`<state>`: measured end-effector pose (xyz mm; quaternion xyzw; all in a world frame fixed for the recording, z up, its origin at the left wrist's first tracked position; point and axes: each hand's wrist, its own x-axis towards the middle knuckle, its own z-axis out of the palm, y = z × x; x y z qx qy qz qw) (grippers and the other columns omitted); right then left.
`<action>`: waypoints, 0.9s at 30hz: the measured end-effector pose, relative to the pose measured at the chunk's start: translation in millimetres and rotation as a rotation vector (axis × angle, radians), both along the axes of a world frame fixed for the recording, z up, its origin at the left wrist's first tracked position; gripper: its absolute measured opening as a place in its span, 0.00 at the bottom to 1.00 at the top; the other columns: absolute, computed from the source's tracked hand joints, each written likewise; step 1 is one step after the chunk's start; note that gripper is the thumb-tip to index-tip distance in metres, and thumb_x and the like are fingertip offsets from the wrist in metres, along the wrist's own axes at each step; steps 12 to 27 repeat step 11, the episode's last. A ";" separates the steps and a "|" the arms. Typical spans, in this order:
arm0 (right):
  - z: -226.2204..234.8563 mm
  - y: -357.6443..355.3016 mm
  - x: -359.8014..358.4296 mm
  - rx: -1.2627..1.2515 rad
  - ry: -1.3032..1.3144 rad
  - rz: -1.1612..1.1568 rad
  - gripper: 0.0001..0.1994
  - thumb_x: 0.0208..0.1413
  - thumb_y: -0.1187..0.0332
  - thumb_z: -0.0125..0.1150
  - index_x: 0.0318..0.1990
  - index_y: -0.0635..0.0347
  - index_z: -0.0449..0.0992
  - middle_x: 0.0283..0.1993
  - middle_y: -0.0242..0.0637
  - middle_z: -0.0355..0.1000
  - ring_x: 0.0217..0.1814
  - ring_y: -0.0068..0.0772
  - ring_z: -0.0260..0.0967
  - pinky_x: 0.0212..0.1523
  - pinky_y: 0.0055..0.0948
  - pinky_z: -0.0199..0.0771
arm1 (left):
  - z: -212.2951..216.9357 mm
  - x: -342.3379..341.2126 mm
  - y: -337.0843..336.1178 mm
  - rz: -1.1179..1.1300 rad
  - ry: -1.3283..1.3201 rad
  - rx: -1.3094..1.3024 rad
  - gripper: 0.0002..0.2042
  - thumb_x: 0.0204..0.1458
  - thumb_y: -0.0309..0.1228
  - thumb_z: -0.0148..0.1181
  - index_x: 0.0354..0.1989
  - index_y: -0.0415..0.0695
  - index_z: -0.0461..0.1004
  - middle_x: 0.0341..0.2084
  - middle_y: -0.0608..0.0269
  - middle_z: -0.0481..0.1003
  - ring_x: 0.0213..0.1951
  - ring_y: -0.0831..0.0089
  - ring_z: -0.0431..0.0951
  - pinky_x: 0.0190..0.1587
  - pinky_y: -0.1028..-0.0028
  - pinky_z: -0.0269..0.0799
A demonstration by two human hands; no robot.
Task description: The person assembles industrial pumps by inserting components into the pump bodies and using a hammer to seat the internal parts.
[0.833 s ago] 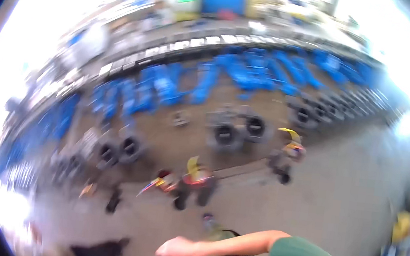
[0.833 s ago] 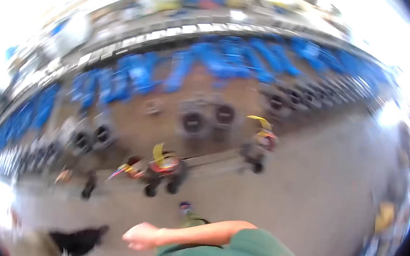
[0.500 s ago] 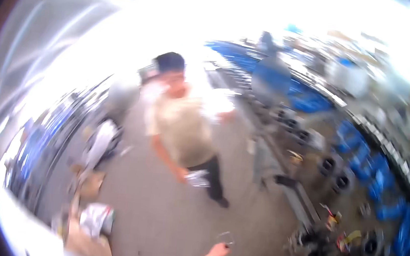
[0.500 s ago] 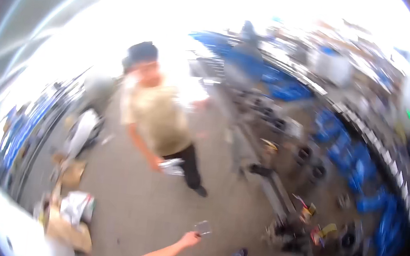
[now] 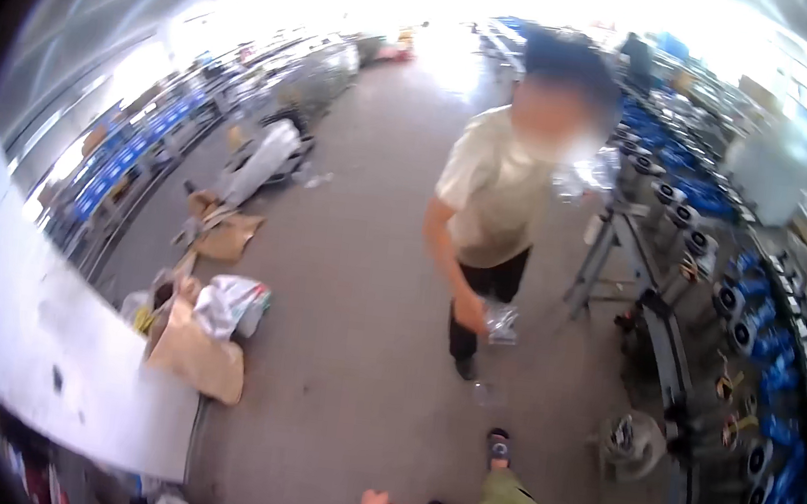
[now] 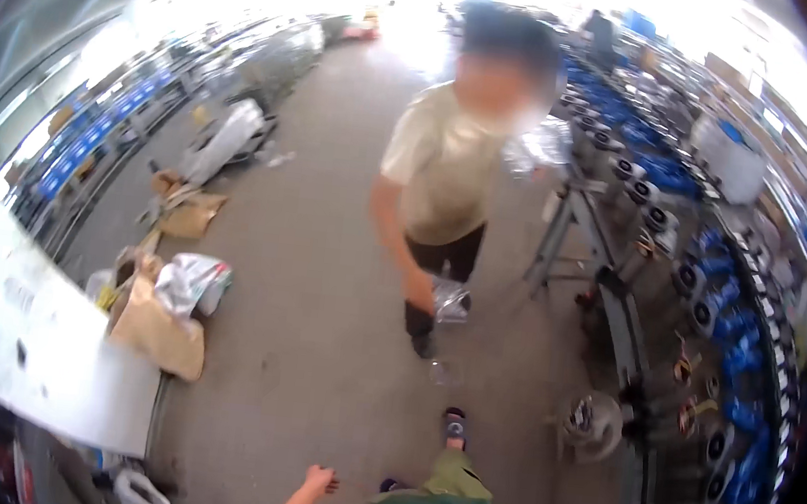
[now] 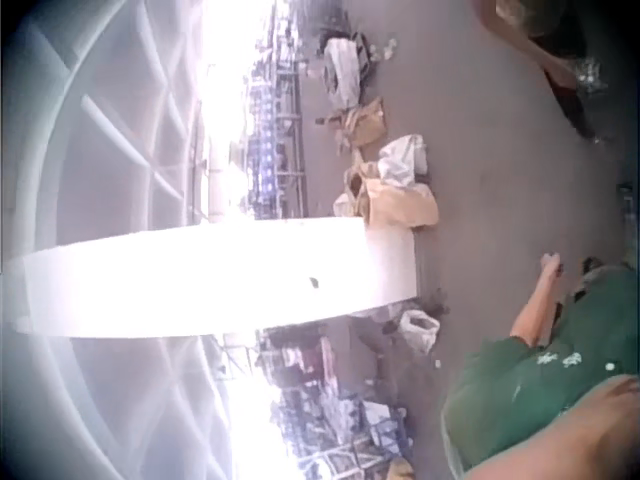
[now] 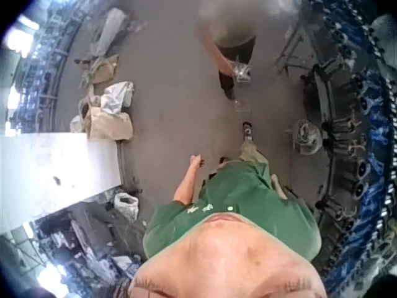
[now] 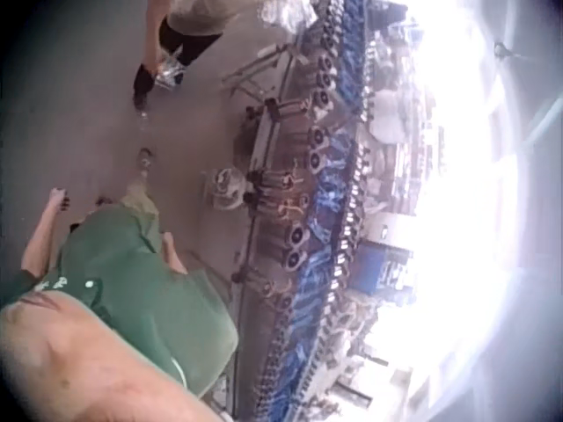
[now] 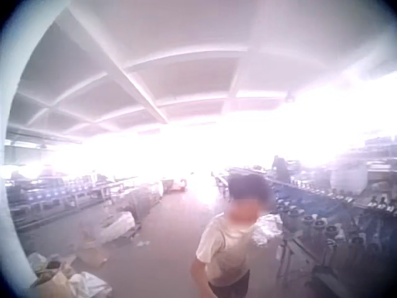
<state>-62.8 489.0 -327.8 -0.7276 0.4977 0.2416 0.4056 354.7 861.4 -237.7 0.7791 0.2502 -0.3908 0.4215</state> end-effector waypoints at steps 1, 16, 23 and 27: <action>-14.4 -6.5 1.7 -0.043 0.007 0.060 0.27 0.50 0.44 0.64 0.43 0.62 0.84 0.45 0.58 0.79 0.50 0.59 0.77 0.48 0.48 0.78 | 9.2 2.7 1.7 0.160 0.034 -0.125 0.13 0.60 0.33 0.54 0.44 0.34 0.71 0.29 0.50 0.80 0.25 0.60 0.82 0.23 0.60 0.76; 130.9 33.6 358.3 -0.220 -0.277 0.288 0.21 0.55 0.52 0.56 0.44 0.57 0.85 0.45 0.53 0.80 0.51 0.56 0.78 0.55 0.48 0.78 | 163.5 128.7 4.4 0.387 -0.619 -0.513 0.08 0.62 0.34 0.58 0.41 0.43 0.70 0.27 0.58 0.79 0.26 0.62 0.80 0.29 0.63 0.75; 130.9 33.6 358.3 -0.220 -0.277 0.288 0.21 0.55 0.52 0.56 0.44 0.57 0.85 0.45 0.53 0.80 0.51 0.56 0.78 0.55 0.48 0.78 | 163.5 128.7 4.4 0.387 -0.619 -0.513 0.08 0.62 0.34 0.58 0.41 0.43 0.70 0.27 0.58 0.79 0.26 0.62 0.80 0.29 0.63 0.75; 130.9 33.6 358.3 -0.220 -0.277 0.288 0.21 0.55 0.52 0.56 0.44 0.57 0.85 0.45 0.53 0.80 0.51 0.56 0.78 0.55 0.48 0.78 | 163.5 128.7 4.4 0.387 -0.619 -0.513 0.08 0.62 0.34 0.58 0.41 0.43 0.70 0.27 0.58 0.79 0.26 0.62 0.80 0.29 0.63 0.75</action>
